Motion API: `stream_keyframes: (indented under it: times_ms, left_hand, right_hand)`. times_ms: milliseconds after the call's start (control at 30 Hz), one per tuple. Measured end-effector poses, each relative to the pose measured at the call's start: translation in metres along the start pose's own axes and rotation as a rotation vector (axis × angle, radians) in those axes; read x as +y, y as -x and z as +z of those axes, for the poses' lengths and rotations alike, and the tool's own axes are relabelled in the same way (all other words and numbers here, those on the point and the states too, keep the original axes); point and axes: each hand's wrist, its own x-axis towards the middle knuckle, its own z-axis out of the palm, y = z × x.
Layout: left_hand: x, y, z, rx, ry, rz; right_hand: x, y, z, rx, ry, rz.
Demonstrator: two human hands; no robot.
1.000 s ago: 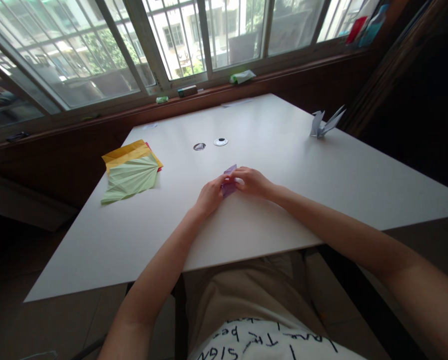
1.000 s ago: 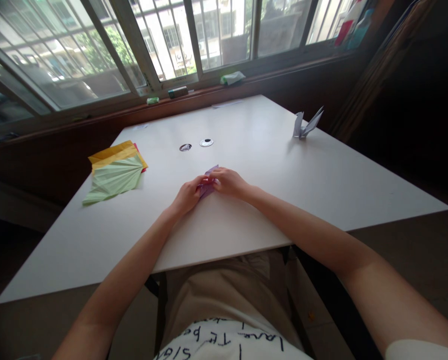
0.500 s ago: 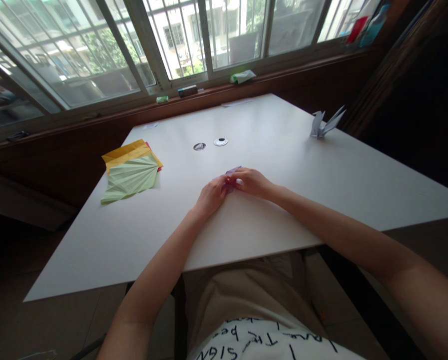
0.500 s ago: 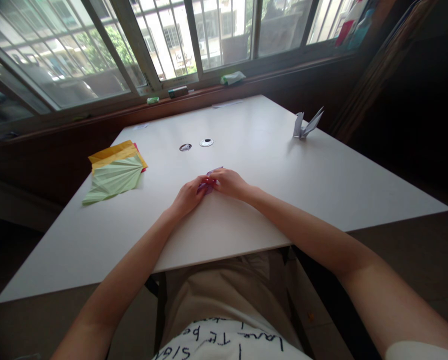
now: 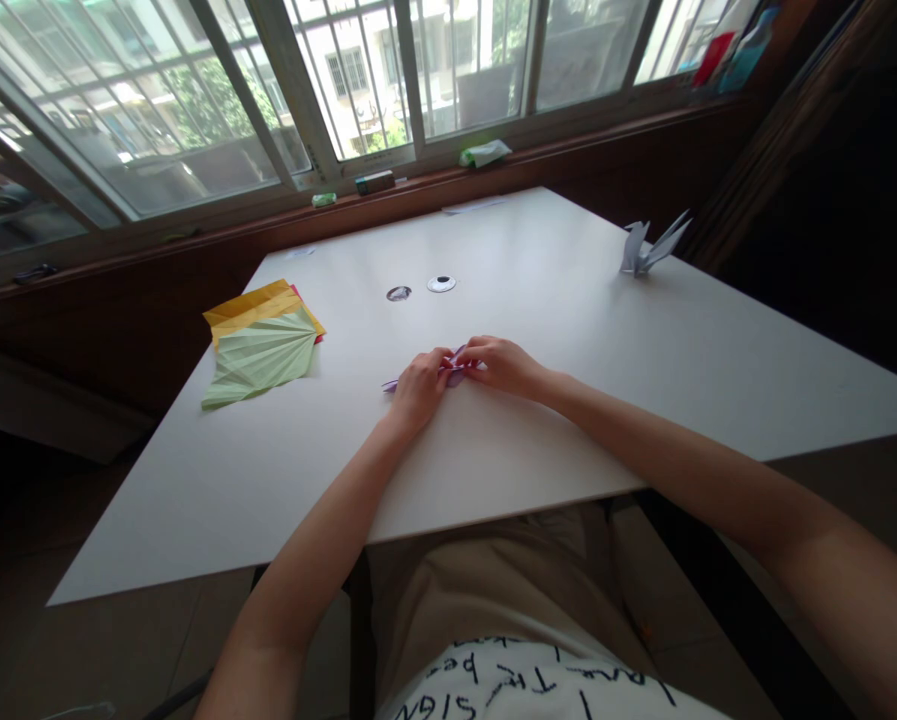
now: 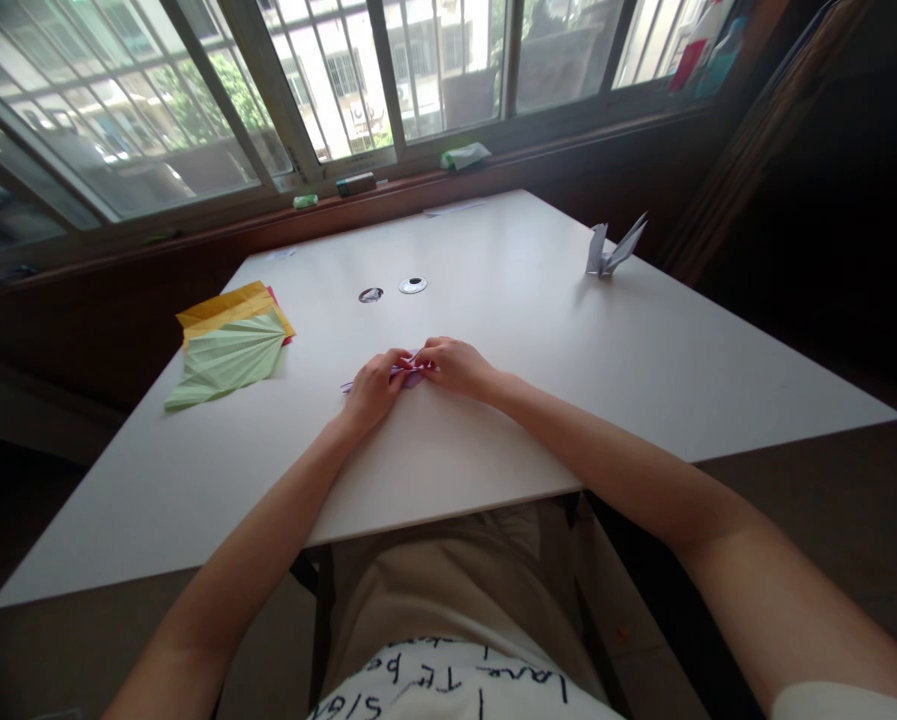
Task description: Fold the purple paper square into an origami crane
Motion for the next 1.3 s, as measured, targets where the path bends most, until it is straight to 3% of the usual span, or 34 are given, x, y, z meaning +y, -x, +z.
stream_keyframes:
  times_ms: [267,567,900,1300]
  left_hand:
    - [-0.0018,-0.0001,0.0007,0.010,0.059,-0.032]
    - [-0.0026,0.0004,0.0025,-0.009,0.113,0.036]
    - [0.0010,0.0000,0.0026,-0.031,0.219,0.108]
    - [0.0001,0.0003,0.0034,-0.047,0.243,0.126]
  right_hand:
    - [-0.0016,0.0013,-0.0008,-0.019,0.007,0.011]
    - [0.0039,-0.0008,0.0045,0.130,0.079,0.039]
    - [0.0042,-0.0021,0.0020,0.006,0.150,0.127]
    - [0.0001,-0.0025,-0.0042,-0.021,0.164,0.210]
